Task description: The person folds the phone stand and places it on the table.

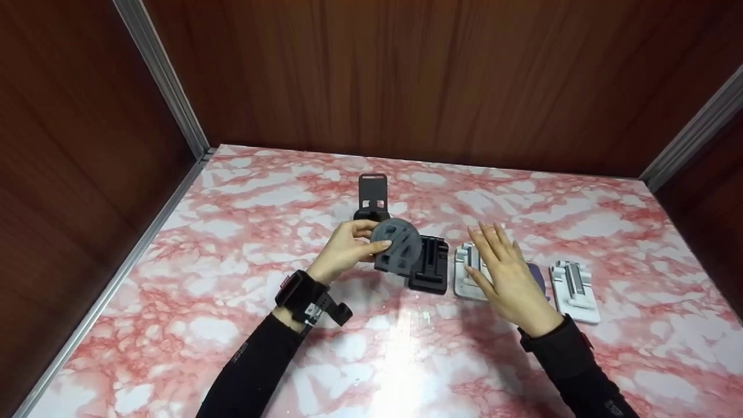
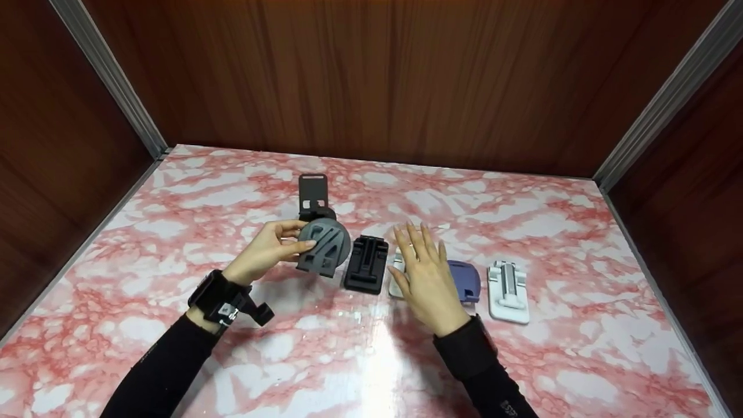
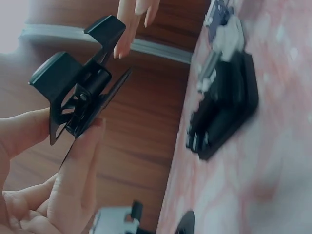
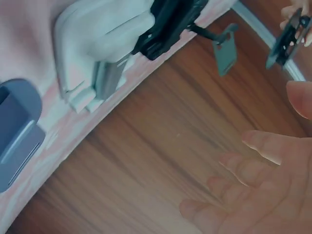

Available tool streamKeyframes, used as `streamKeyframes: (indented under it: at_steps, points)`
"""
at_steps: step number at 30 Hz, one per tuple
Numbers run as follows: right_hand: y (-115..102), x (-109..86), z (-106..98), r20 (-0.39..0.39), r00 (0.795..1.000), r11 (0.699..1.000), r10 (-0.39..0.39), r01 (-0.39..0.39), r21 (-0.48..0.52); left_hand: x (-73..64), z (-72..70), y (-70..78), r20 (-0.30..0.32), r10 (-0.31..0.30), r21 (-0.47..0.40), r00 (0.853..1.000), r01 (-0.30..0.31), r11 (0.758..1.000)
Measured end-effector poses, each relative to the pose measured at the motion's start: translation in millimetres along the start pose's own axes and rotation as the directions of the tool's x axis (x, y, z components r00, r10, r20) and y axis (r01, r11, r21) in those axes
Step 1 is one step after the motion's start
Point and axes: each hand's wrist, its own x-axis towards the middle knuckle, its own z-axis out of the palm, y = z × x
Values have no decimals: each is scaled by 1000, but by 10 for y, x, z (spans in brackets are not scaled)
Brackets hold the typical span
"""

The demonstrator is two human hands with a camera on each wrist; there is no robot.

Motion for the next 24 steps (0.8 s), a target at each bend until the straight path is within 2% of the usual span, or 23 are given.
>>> streamKeyframes:
  at_steps: [6, 14, 19, 24]
  points:
    - [77, -17, -22, -16, 1000, 998, 7, -8, -65, 125, -107, -122, -41, -85, 139, 996, 90, 986]
    - [128, -20, -21, -12, 1000, 996, 19, -20, -86, 235, -177, -274, -63, -104, 250, 993, 116, 961]
    - [162, -21, -7, -11, 1000, 995, 26, -27, -98, 265, -196, -340, -71, -108, 275, 992, 123, 954]
    - [210, -29, 2, -7, 999, 992, 49, -50, -115, 275, -205, -400, -53, -165, 222, 985, 172, 960]
